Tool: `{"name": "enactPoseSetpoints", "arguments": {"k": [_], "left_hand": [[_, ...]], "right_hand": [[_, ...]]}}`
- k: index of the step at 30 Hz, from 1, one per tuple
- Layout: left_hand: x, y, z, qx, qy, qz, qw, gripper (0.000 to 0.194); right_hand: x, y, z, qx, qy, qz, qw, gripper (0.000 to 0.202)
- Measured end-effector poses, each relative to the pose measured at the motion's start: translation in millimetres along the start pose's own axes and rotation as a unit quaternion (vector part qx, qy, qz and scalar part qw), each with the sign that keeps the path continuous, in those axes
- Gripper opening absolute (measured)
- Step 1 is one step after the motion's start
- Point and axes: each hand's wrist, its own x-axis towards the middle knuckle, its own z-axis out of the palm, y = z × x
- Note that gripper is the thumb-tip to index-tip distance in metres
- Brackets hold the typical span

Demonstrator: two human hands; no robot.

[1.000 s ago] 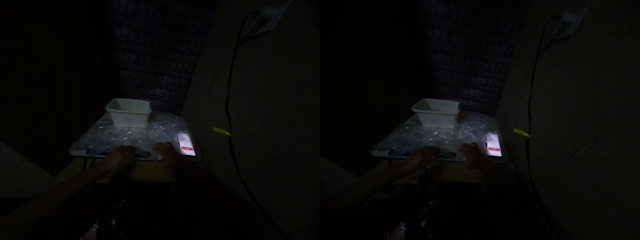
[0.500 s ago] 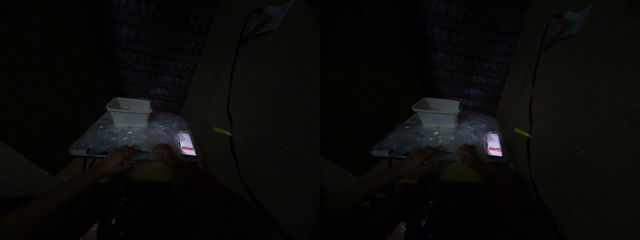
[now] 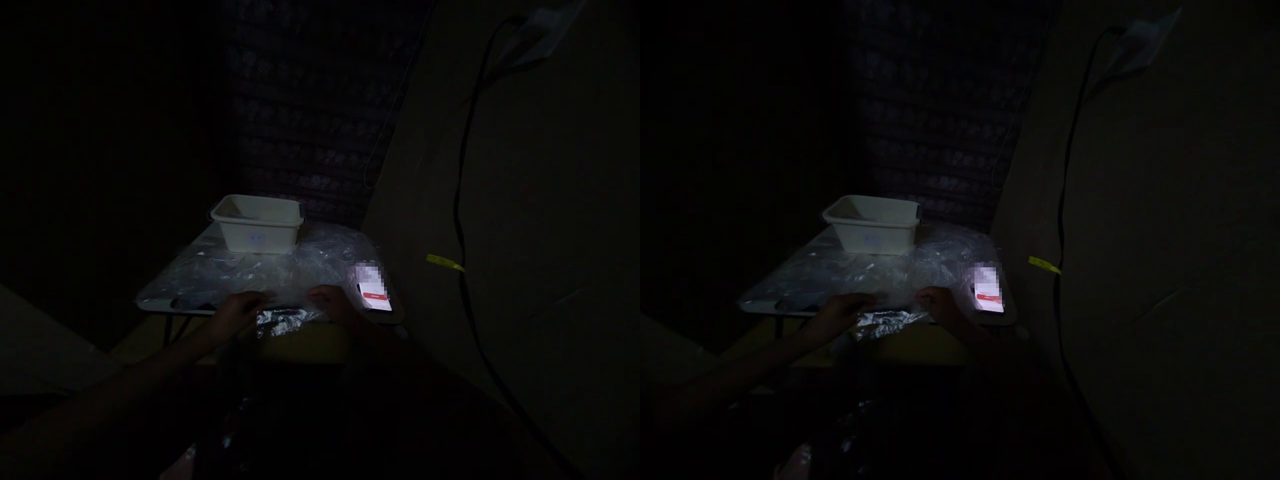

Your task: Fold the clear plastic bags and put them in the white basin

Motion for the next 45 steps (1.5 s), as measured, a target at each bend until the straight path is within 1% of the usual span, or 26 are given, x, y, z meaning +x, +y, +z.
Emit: {"name": "enactPoseSetpoints", "arguments": {"k": [2, 4, 8, 10, 13, 16, 20, 26, 29, 32, 36, 38, 42, 45], "left_hand": [[2.6, 0.4, 0.8, -0.042, 0.020, -0.038, 0.998, 0.022], [4.9, 1.6, 0.7, -0.081, 0.029, -0.075, 0.993, 0.019], [7.7, 4.9, -0.9, -0.157, 0.012, -0.138, 0.978, 0.013], [8.6, 6.6, -1.5, -0.180, 0.012, -0.162, 0.970, 0.012], [9.8, 9.3, -1.9, -0.199, 0.016, -0.187, 0.962, 0.013], [11.5, 11.5, -2.3, -0.208, 0.012, -0.210, 0.955, 0.012], [14.6, 10.5, -2.0, -0.197, 0.010, -0.218, 0.956, 0.015], [17.6, 8.5, -1.0, -0.186, 0.017, -0.235, 0.954, 0.020], [17.4, 11.3, -1.8, -0.215, 0.012, -0.262, 0.941, 0.018], [16.5, 14.1, -2.4, -0.243, 0.008, -0.291, 0.925, 0.022], [15.0, 16.7, -2.1, -0.257, 0.010, -0.292, 0.921, 0.029], [14.3, 18.6, -2.1, -0.257, 0.015, -0.297, 0.919, 0.029], [13.0, 22.6, -3.2, -0.288, 0.022, -0.303, 0.908, 0.027], [12.3, 24.2, -3.7, -0.321, 0.034, -0.302, 0.897, 0.024]], "right_hand": [[2.6, -1.3, 0.4, 0.004, 0.015, 0.010, 1.000, 0.013], [4.3, -3.1, 1.2, 0.005, 0.031, 0.028, 0.999, 0.013], [5.2, -7.0, 2.6, 0.028, 0.038, 0.108, 0.993, 0.018], [5.4, -8.9, 2.7, 0.040, 0.034, 0.133, 0.990, 0.018], [6.3, -11.3, 2.7, 0.030, 0.036, 0.139, 0.989, 0.011], [8.6, -12.1, 3.8, 0.026, 0.039, 0.139, 0.989, 0.011], [13.1, -10.6, 6.0, 0.054, 0.053, 0.160, 0.984, 0.008], [17.2, -10.8, 6.0, 0.095, 0.058, 0.199, 0.974, 0.012], [16.6, -11.8, 5.8, 0.132, 0.066, 0.214, 0.966, 0.009], [15.6, -12.4, 5.5, 0.157, 0.060, 0.210, 0.963, 0.005], [15.9, -13.2, 5.1, 0.164, 0.067, 0.235, 0.956, 0.009], [16.3, -13.5, 5.1, 0.168, 0.076, 0.251, 0.950, 0.009], [16.7, -13.2, 5.6, 0.178, 0.093, 0.255, 0.946, 0.004], [17.7, -12.7, 5.2, 0.178, 0.101, 0.273, 0.940, 0.015]]}}
